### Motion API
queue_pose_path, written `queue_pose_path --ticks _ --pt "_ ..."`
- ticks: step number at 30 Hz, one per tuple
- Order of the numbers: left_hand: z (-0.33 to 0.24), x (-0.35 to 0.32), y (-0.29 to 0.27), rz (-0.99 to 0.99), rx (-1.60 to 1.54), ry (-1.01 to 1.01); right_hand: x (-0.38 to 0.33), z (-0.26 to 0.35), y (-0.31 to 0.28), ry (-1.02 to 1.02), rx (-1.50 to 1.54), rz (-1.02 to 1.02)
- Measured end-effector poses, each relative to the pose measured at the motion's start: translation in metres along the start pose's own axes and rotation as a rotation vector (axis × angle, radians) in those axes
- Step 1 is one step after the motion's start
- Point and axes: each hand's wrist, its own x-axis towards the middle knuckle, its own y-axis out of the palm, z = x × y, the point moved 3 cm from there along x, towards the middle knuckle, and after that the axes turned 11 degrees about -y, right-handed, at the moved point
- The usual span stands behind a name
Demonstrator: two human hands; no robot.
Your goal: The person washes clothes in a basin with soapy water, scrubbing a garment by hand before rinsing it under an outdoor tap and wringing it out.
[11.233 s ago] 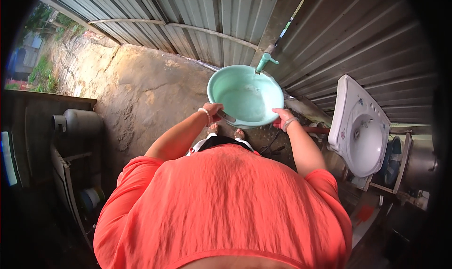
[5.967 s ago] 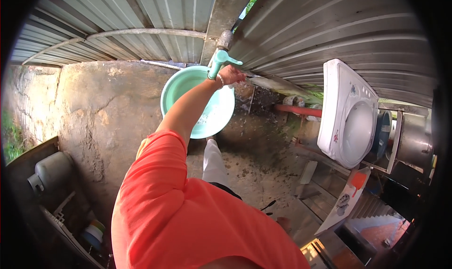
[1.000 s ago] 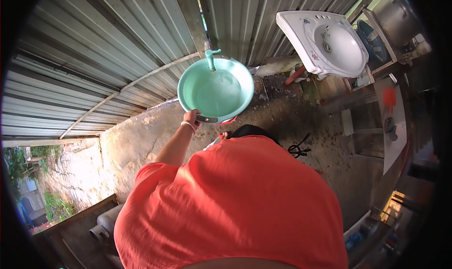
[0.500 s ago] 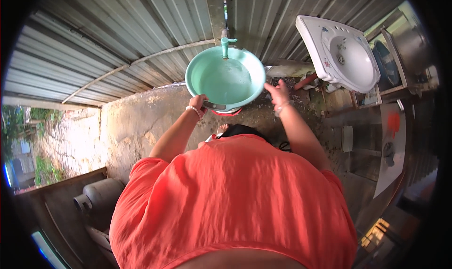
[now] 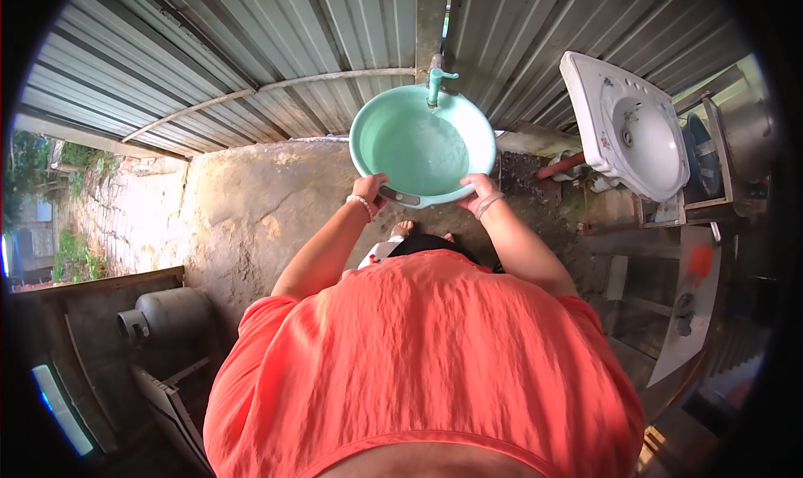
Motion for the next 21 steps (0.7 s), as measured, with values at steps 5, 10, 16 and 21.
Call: queue_pose_path --ticks 5,10,16,21 --pt "-0.006 -0.010 0.011 0.063 -0.072 -0.023 -0.019 0.024 0.011 -0.017 -0.073 -0.003" --pt "-0.002 0.010 0.009 0.075 -0.044 -0.114 -0.018 0.031 0.006 -0.012 -0.150 0.027" --pt "-0.001 0.017 0.013 0.091 -0.037 -0.171 -0.012 0.033 -0.004 0.060 -0.234 -0.015" --pt "-0.013 -0.004 0.019 0.088 0.025 -0.181 -0.020 0.045 0.005 0.052 -0.311 0.005"
